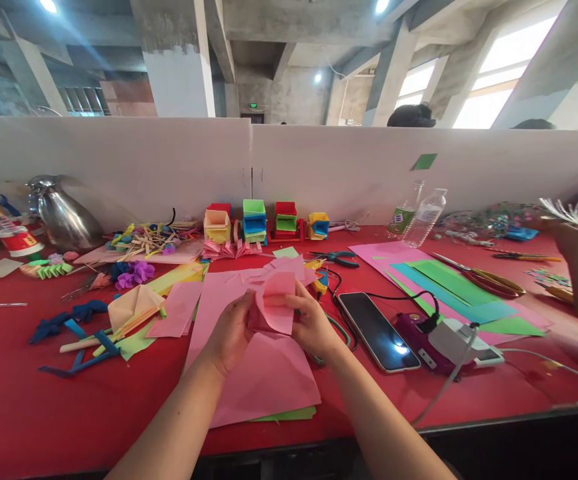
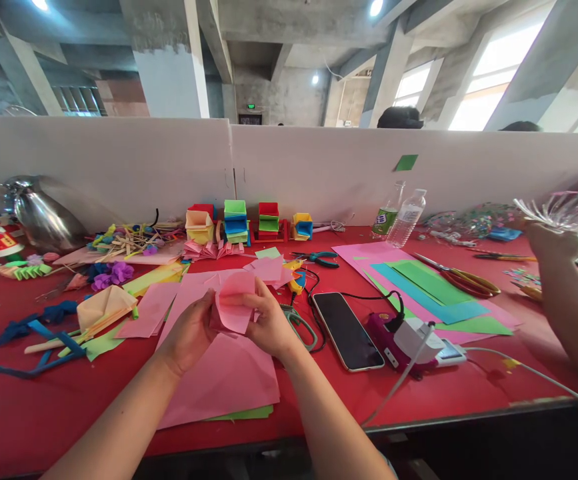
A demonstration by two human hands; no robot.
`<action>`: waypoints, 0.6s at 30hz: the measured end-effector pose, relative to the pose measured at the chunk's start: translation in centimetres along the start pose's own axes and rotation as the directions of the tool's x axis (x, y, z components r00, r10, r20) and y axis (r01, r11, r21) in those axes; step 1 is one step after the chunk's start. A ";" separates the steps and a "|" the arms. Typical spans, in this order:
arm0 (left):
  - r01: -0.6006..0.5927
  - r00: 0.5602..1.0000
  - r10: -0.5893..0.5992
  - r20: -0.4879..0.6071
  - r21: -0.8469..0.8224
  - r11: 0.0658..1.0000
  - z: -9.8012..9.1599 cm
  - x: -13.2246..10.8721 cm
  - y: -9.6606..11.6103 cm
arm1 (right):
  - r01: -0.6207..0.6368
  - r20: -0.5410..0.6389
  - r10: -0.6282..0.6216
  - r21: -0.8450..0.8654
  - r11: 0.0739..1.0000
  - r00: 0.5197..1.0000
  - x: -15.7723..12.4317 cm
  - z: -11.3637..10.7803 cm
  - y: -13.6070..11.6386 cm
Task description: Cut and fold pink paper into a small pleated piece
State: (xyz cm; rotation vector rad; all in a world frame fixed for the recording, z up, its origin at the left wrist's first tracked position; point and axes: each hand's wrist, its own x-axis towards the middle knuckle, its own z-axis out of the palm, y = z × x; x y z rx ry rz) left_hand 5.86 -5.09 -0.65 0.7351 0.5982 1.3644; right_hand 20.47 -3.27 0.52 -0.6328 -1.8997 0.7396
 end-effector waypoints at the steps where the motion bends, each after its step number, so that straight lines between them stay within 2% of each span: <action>1: -0.022 1.000 0.022 -0.019 -0.002 1.000 0.0 0.1 0.1 | 0.001 -0.011 -0.001 0.015 1.000 1.000 0.0 0.0 0.0; 6: -0.169 0.964 0.159 -0.214 -0.027 0.985 0.1 0.4 0.6 | -0.029 -0.069 0.029 0.007 1.000 0.997 0.1 -0.2 0.3; 10: -0.208 0.927 0.206 -0.313 0.029 0.978 0.4 0.3 0.6 | -0.034 -0.036 0.032 -0.042 0.999 0.999 0.1 0.1 0.7; 14: -0.219 0.904 0.241 -0.354 0.101 0.971 0.5 0.1 0.5 | -0.046 -0.014 0.045 -0.051 0.998 0.999 0.0 0.4 0.6; 18: -0.221 0.912 0.250 -0.327 0.123 0.967 0.4 0.2 0.5 | -0.121 -0.011 0.121 0.003 0.993 0.993 0.2 0.2 0.2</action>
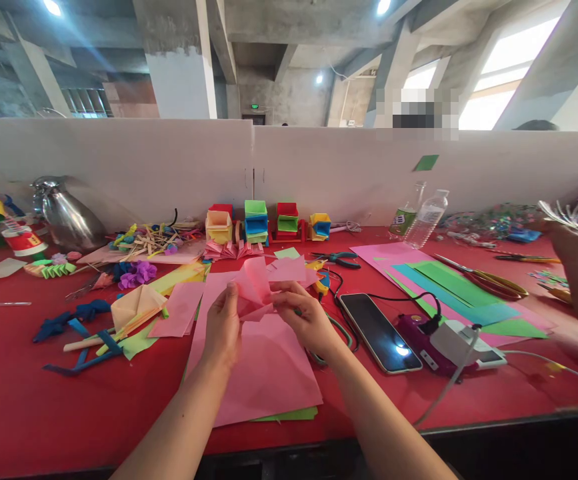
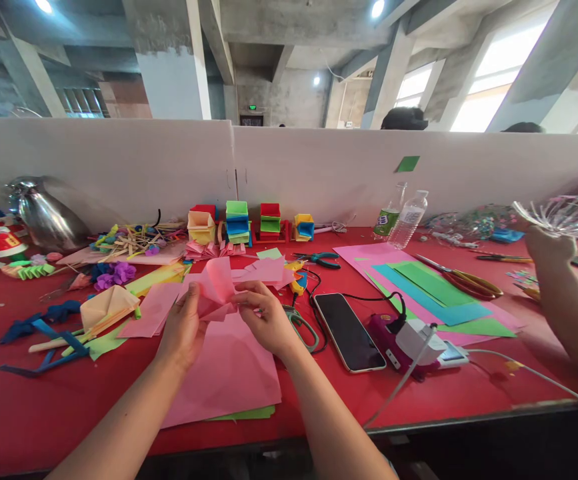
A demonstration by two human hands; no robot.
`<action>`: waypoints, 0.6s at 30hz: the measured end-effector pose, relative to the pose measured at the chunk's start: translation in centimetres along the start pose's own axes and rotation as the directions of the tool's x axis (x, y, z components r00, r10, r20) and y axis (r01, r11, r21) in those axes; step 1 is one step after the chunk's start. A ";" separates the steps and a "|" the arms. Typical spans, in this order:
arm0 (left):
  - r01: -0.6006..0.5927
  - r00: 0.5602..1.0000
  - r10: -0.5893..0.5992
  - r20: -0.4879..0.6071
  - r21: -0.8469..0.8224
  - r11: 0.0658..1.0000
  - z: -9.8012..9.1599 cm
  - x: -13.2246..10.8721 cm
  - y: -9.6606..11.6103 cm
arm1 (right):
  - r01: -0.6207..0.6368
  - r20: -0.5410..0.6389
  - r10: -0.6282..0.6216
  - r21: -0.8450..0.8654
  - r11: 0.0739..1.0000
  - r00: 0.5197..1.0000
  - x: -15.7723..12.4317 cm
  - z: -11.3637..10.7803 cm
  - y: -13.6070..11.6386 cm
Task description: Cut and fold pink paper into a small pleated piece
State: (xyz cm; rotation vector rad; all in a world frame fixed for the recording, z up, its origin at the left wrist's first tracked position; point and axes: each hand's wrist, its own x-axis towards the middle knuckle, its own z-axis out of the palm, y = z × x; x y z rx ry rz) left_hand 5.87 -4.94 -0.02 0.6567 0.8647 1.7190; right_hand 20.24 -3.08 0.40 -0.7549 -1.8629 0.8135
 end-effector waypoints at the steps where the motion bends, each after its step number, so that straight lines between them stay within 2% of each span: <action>1: -0.004 1.000 0.004 0.016 -0.007 1.000 0.0 0.0 0.0 | -0.019 0.000 0.019 0.023 1.000 1.000 0.0 -0.1 -0.1; 4: -0.010 0.994 0.014 0.106 -0.041 0.999 0.0 0.1 -0.1 | -0.083 -0.027 0.087 0.120 0.989 0.996 0.1 -0.2 0.0; 9: 0.004 0.954 0.004 0.300 -0.025 1.000 0.0 -0.1 -0.1 | -0.191 -0.100 0.231 0.303 0.934 0.968 0.2 -0.1 0.4; 13: -0.050 0.952 0.038 0.304 0.033 0.998 -0.4 0.1 -0.3 | -0.189 -0.179 0.280 0.404 0.895 0.943 0.3 0.1 0.4; 15: -0.077 0.957 0.057 0.286 0.057 0.995 -0.6 0.3 -0.3 | -0.140 -0.225 0.250 0.412 0.900 0.942 0.4 0.1 0.3; 18: -0.092 0.963 0.063 0.260 0.101 0.991 -0.8 0.4 -0.1 | -0.085 -0.250 0.171 0.323 0.942 0.953 0.4 0.0 0.1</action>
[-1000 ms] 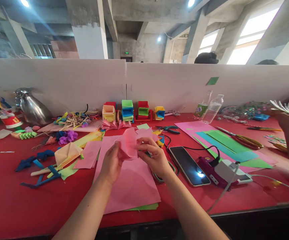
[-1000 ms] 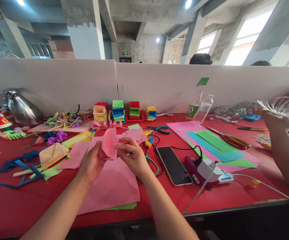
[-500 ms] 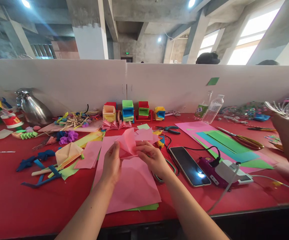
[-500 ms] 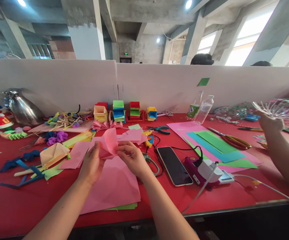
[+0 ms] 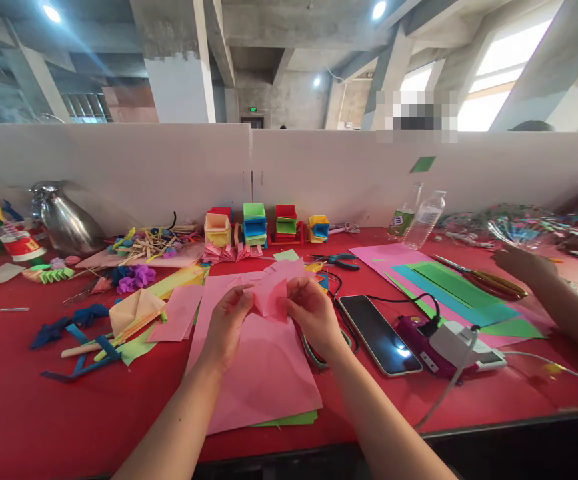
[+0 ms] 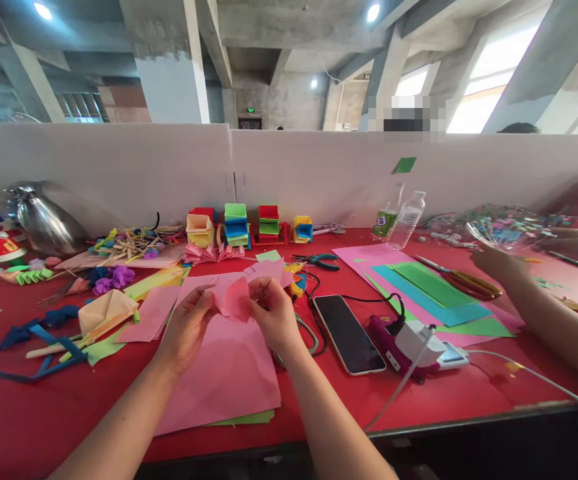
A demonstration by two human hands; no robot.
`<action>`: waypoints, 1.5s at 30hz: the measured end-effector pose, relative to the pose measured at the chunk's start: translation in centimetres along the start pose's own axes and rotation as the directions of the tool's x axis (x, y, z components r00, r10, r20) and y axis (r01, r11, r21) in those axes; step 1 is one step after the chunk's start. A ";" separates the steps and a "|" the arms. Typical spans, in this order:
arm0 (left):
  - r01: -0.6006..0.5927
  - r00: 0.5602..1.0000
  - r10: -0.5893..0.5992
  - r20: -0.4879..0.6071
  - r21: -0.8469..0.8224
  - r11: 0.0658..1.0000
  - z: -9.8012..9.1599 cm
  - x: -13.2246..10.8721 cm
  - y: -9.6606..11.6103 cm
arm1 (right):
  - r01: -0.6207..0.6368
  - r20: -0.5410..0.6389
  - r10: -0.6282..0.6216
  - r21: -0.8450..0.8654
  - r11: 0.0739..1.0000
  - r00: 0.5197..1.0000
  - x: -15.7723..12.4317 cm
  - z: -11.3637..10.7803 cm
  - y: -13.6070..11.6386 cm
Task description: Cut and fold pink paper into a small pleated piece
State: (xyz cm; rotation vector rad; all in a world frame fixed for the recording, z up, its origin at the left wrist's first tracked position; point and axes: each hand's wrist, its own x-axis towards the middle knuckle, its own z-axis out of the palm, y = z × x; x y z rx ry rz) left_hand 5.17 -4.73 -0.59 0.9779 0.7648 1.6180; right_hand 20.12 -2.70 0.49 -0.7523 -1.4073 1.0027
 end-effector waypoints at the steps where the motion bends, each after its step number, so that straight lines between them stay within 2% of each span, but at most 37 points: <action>1: 0.014 1.000 -0.014 0.000 0.013 1.000 0.0 0.0 0.1 | 0.013 0.011 -0.013 -0.045 0.999 1.000 0.0 0.0 -0.1; 3: 0.031 0.999 -0.031 -0.011 0.032 0.999 -0.1 0.1 0.2 | 0.018 0.018 -0.016 -0.129 0.991 1.000 0.0 -0.2 -0.1; 5: 0.009 0.998 -0.005 -0.068 0.058 0.998 -0.3 0.2 0.3 | 0.031 -0.005 -0.032 -0.189 0.981 0.999 0.0 -0.3 -0.1; 8: 0.033 0.988 -0.018 -0.150 0.099 0.995 -0.6 0.4 0.1 | 0.151 -0.036 -0.170 -0.304 0.941 0.985 0.0 -0.4 0.0; 10: 0.112 0.988 -0.097 -0.121 0.120 0.986 -0.8 0.4 0.1 | 0.249 0.002 -0.268 -0.379 0.891 0.964 0.0 -0.4 0.0; 12: 0.173 0.983 -0.163 -0.083 0.147 0.974 -1.0 0.3 0.0 | 0.295 0.049 -0.302 -0.412 0.862 0.952 -0.1 -0.3 0.0; 15: 0.219 0.975 -0.209 -0.074 0.183 0.958 -1.1 0.2 0.0 | 0.280 0.056 -0.283 -0.416 0.865 0.957 -0.1 -0.3 0.1; 19: 0.221 0.974 -0.205 -0.098 0.196 0.956 -1.1 0.1 0.1 | 0.246 0.026 -0.257 -0.401 0.883 0.966 -0.1 -0.3 0.2; 25: 0.282 0.959 -0.283 -0.002 0.106 0.954 -0.8 0.0 0.0 | 0.228 0.030 -0.236 -0.405 0.886 0.971 -0.1 -0.4 0.4; 32: 0.342 0.939 -0.336 -0.071 0.112 0.933 -0.7 0.3 -0.1 | 0.284 0.136 -0.249 -0.454 0.845 0.959 0.0 -0.4 0.5; 38: 0.345 0.937 -0.328 -0.117 0.171 0.923 -0.5 0.2 0.1 | 0.333 0.137 -0.306 -0.496 0.802 0.942 0.1 -0.4 0.5; 41: 0.271 0.962 -0.251 -0.105 0.279 0.921 -0.8 0.3 0.1 | 0.256 0.059 -0.258 -0.447 0.857 0.964 0.2 -0.5 0.5; 43: 0.166 0.985 -0.139 -0.103 0.340 0.926 -1.0 0.4 0.0 | 0.100 -0.027 -0.116 -0.342 0.934 0.993 0.3 -0.6 0.6; 45: 0.070 0.996 -0.047 -0.072 0.360 0.930 -1.2 0.5 0.2 | -0.070 -0.069 0.058 -0.196 0.978 0.996 0.4 -0.8 0.7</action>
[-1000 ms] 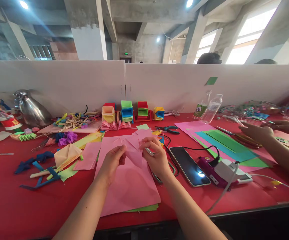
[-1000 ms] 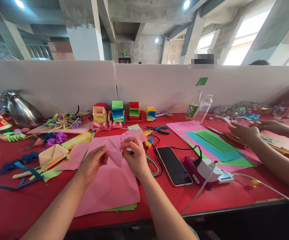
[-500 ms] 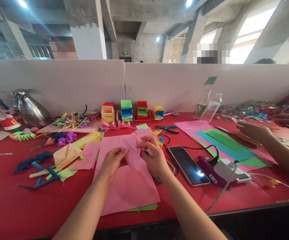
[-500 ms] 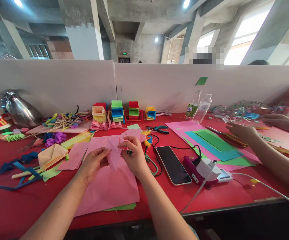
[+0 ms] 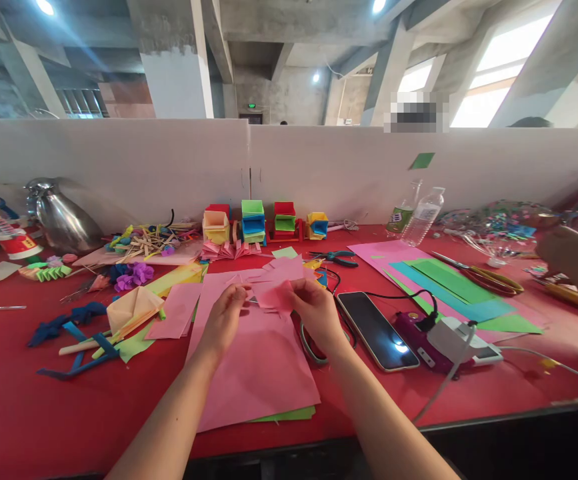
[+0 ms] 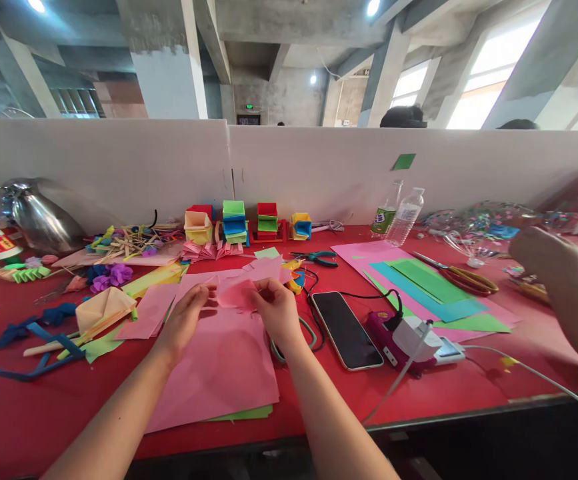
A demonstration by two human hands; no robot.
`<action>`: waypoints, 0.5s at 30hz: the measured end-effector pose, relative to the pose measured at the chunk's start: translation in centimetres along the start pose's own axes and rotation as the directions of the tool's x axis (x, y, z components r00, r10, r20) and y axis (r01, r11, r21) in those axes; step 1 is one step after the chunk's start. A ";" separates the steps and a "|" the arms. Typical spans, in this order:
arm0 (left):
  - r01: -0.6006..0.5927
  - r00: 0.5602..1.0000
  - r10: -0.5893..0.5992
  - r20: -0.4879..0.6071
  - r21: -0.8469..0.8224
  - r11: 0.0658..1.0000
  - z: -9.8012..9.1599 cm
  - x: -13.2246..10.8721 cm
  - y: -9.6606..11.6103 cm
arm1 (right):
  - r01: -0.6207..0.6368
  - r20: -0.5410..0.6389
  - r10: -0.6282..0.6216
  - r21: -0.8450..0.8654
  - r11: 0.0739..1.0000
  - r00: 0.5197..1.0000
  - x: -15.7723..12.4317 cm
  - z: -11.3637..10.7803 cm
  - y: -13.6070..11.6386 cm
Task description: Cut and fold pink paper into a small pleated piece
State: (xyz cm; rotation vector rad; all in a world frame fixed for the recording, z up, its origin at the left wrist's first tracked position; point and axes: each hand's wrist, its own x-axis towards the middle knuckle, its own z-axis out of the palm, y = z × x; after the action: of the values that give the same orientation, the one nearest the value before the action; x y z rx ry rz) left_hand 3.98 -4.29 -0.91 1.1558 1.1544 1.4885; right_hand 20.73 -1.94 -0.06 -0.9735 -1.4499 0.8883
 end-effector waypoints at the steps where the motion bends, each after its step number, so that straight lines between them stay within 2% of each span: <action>1: -0.026 1.000 0.026 0.018 -0.004 1.000 0.0 0.0 0.1 | -0.067 0.012 0.066 0.067 0.995 0.998 0.0 -0.1 0.1; 3: -0.034 0.996 0.037 0.086 -0.035 0.999 0.1 -0.1 0.4 | -0.149 0.050 0.142 0.181 0.972 0.989 0.1 -0.2 0.2; 6: -0.030 0.984 0.047 0.171 -0.103 0.994 0.5 -0.3 0.6 | -0.219 0.131 0.189 0.278 0.935 0.973 0.0 -0.2 0.3; 11: 0.023 0.991 0.012 0.132 -0.263 0.965 0.7 -0.1 -0.4 | -0.267 0.210 0.213 0.278 0.923 0.954 -0.1 0.0 0.3; 15: 0.046 0.994 -0.015 0.107 -0.291 0.956 0.4 0.1 -0.8 | -0.293 0.253 0.223 0.283 0.914 0.941 -0.2 0.0 0.1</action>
State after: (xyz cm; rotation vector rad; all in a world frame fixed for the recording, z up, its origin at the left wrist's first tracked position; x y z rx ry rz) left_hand 4.40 -4.03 -1.64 0.9932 0.8437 1.4985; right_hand 20.70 -2.13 -0.19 -0.8560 -1.3171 1.4149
